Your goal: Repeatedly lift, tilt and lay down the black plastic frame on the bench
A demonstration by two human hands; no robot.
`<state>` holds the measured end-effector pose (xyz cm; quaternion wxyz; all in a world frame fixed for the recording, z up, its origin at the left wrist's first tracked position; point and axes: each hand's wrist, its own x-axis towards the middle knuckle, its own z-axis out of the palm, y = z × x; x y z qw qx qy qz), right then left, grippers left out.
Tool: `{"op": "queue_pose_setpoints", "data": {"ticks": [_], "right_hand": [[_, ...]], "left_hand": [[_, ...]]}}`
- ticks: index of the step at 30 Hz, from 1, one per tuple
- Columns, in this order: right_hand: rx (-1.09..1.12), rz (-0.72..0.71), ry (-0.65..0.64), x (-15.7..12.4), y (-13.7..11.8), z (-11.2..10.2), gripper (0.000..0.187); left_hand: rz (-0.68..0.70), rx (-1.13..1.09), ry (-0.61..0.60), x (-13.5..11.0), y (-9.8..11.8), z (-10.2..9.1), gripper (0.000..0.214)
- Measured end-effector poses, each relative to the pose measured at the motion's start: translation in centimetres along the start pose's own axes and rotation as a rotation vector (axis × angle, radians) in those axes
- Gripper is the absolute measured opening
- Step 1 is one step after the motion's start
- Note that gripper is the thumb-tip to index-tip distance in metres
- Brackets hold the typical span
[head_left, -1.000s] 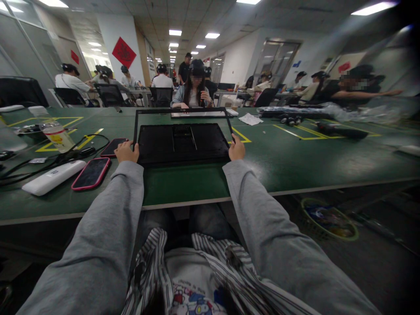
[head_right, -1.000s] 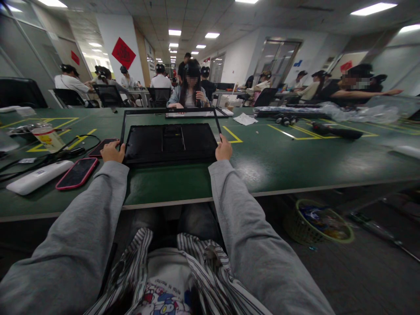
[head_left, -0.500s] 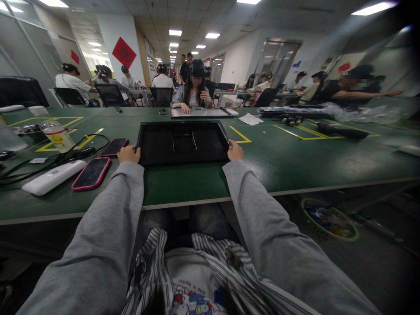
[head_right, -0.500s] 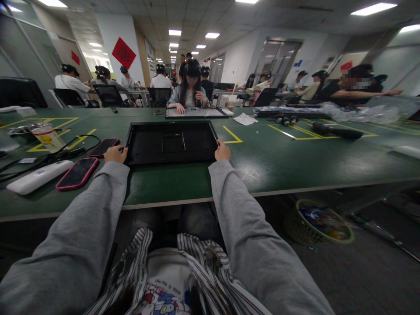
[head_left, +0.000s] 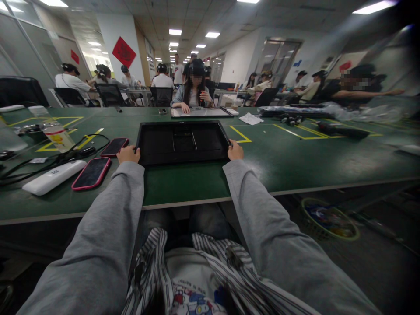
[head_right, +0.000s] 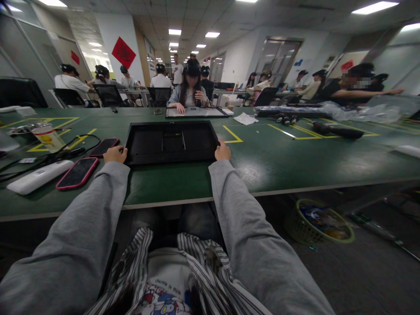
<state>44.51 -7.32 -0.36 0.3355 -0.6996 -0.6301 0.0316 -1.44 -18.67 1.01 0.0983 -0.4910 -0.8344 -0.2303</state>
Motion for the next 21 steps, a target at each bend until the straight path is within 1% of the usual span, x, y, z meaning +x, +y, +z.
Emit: {"op": "queue_pose_setpoints", "data": {"ticks": [8, 12, 21], "right_hand": [[0.03, 0.01, -0.02, 0.04, -0.04, -0.07, 0.048], [0.028, -0.01, -0.048, 0.09, 0.07, 0.01, 0.05], [0.02, -0.028, -0.06, 0.01, 0.12, 0.03, 0.053]], "left_hand": [[-0.017, -0.024, -0.036, 0.6, -0.51, 0.58, 0.045], [-0.038, -0.026, -0.048, 0.62, -0.45, 0.56, 0.047], [-0.042, -0.045, -0.063, 0.48, -0.45, 0.45, 0.049]]}}
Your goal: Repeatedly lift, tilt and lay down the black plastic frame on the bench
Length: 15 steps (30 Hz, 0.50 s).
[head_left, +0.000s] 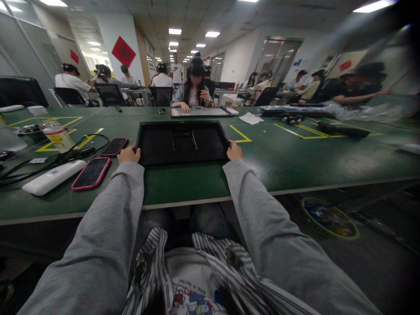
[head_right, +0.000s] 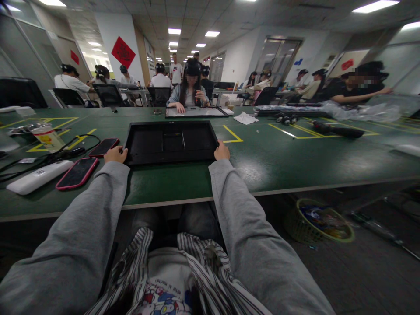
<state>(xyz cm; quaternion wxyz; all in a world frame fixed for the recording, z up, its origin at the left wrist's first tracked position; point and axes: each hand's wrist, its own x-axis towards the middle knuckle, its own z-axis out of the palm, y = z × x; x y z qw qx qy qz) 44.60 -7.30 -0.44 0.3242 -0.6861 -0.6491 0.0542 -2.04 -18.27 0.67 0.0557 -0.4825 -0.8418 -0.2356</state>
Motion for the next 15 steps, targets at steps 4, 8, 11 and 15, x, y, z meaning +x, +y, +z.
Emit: {"op": "queue_pose_setpoints", "data": {"ticks": [4, 8, 11, 15], "right_hand": [[-0.003, 0.006, -0.017, -0.02, -0.09, -0.07, 0.052], [-0.01, 0.008, -0.024, -0.12, -0.25, -0.27, 0.053], [-0.017, 0.004, -0.025, -0.19, -0.31, -0.36, 0.054], [-0.018, 0.006, -0.018, -0.14, -0.24, -0.28, 0.054]], "left_hand": [[0.005, 0.0, 0.001, -0.09, 0.09, -0.14, 0.048], [0.021, 0.015, 0.008, -0.24, 0.23, -0.28, 0.047], [0.022, 0.023, 0.007, -0.3, 0.24, -0.33, 0.047], [0.024, 0.022, 0.005, -0.25, 0.1, -0.22, 0.047]]}}
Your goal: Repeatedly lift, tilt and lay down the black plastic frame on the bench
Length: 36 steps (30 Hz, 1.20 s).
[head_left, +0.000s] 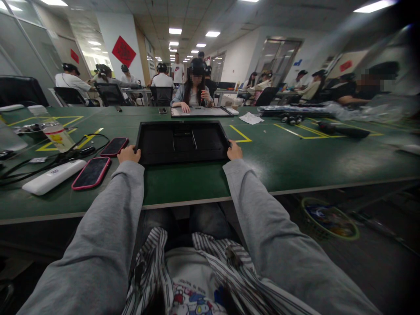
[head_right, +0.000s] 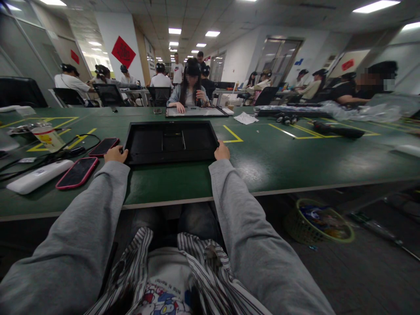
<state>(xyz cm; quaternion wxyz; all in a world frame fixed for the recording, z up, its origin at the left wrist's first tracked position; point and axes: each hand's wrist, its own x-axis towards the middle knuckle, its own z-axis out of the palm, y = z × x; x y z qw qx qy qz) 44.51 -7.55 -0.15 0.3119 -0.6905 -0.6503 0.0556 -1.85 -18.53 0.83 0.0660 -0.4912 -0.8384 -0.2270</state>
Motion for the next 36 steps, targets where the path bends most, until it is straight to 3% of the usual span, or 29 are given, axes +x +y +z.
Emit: {"op": "queue_pose_setpoints", "data": {"ticks": [12, 18, 20, 23, 27, 30, 33, 36], "right_hand": [[0.021, -0.03, 0.034, -0.1, 0.0, 0.0, 0.051], [0.005, 0.043, 0.284, -0.3, -0.7, -0.5, 0.046], [0.0, 0.073, 0.363, -0.3, -0.9, -0.7, 0.045], [-0.015, 0.08, 0.418, -0.4, -0.9, -0.6, 0.046], [-0.016, 0.076, 0.39, -0.2, -0.5, -0.1, 0.045], [-0.005, 0.069, 0.331, -0.1, -0.2, 0.3, 0.044], [0.019, 0.056, 0.263, 0.0, -0.1, 0.6, 0.043], [0.015, 0.049, 0.213, -0.1, 0.0, 0.9, 0.043]], "left_hand": [[-0.061, -0.112, -0.058, 0.3, -0.3, 0.4, 0.053], [0.009, -0.098, -0.041, 0.0, 1.4, 1.2, 0.049], [0.078, -0.097, -0.091, -0.2, 3.3, 1.5, 0.049], [0.17, -0.118, -0.177, -0.7, 7.7, 2.5, 0.049], [0.224, -0.26, -0.262, -1.9, 15.3, 4.3, 0.05], [0.169, -0.415, -0.318, -3.1, 19.9, 5.7, 0.045], [0.094, -0.49, -0.292, -4.0, 22.4, 6.7, 0.046], [0.086, -0.502, -0.271, -4.2, 22.8, 7.1, 0.046]]}}
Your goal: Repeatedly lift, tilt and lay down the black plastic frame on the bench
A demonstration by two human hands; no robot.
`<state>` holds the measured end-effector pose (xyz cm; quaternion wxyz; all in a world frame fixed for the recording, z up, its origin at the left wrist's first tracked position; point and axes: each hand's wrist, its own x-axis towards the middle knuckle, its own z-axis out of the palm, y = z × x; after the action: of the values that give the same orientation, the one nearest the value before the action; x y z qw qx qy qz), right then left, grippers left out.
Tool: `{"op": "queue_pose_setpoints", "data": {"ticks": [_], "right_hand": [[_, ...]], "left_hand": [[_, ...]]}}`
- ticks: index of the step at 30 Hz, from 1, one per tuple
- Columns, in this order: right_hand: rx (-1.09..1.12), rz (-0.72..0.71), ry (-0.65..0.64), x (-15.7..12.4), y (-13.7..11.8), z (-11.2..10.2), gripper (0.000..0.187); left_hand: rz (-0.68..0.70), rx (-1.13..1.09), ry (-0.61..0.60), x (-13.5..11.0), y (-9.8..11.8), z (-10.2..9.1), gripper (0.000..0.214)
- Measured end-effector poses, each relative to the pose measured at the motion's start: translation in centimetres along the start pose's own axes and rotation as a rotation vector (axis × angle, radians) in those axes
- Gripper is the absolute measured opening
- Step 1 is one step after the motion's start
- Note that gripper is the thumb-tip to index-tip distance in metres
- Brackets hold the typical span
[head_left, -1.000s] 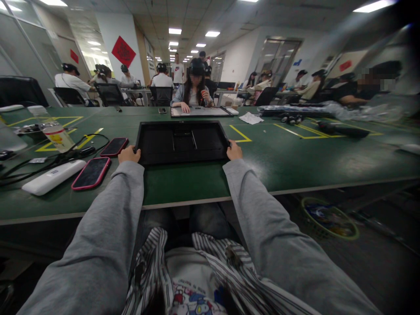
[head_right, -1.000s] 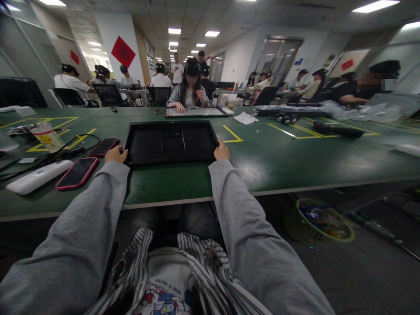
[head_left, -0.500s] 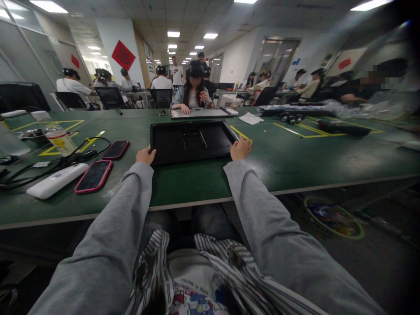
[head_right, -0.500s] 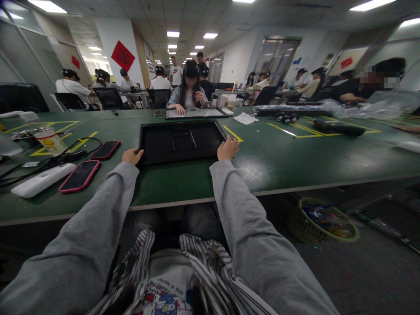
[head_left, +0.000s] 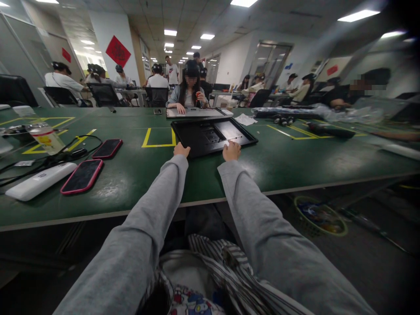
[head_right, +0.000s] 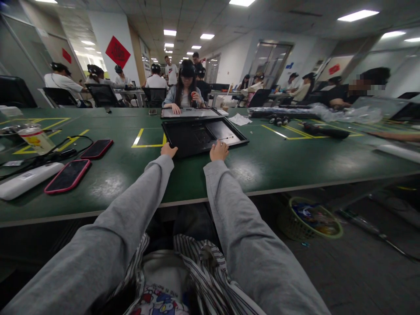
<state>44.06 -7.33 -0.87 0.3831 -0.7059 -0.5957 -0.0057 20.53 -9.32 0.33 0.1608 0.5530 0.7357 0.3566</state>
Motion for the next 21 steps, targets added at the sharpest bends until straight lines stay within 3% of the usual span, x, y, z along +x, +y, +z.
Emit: {"op": "queue_pose_setpoints", "data": {"ticks": [5, 10, 12, 16, 19, 21], "right_hand": [[-0.093, 0.064, 0.004, -0.4, 0.3, -0.1, 0.05], [-0.105, 0.129, 0.071, -0.5, 0.6, -1.3, 0.053], [-0.088, 0.079, 0.012, -0.4, 0.4, -1.7, 0.049], [-0.006, -0.172, -0.05, -0.2, -0.6, -2.1, 0.047], [0.037, -0.266, 0.043, -0.2, -1.1, -2.1, 0.048], [0.04, -0.233, 0.054, -0.1, -0.9, -1.9, 0.046]], "left_hand": [[0.057, 0.078, 0.005, 0.6, -2.1, -2.2, 0.044], [0.071, 0.155, 0.043, 2.1, -8.5, -8.2, 0.045], [0.008, 0.134, 0.077, 2.5, -11.9, -11.3, 0.052], [-0.11, 0.139, 0.175, 2.1, -17.5, -16.5, 0.054], [-0.156, 0.187, 0.27, 1.1, -19.5, -18.5, 0.054], [-0.185, 0.205, 0.295, 0.6, -20.0, -19.0, 0.053]]}}
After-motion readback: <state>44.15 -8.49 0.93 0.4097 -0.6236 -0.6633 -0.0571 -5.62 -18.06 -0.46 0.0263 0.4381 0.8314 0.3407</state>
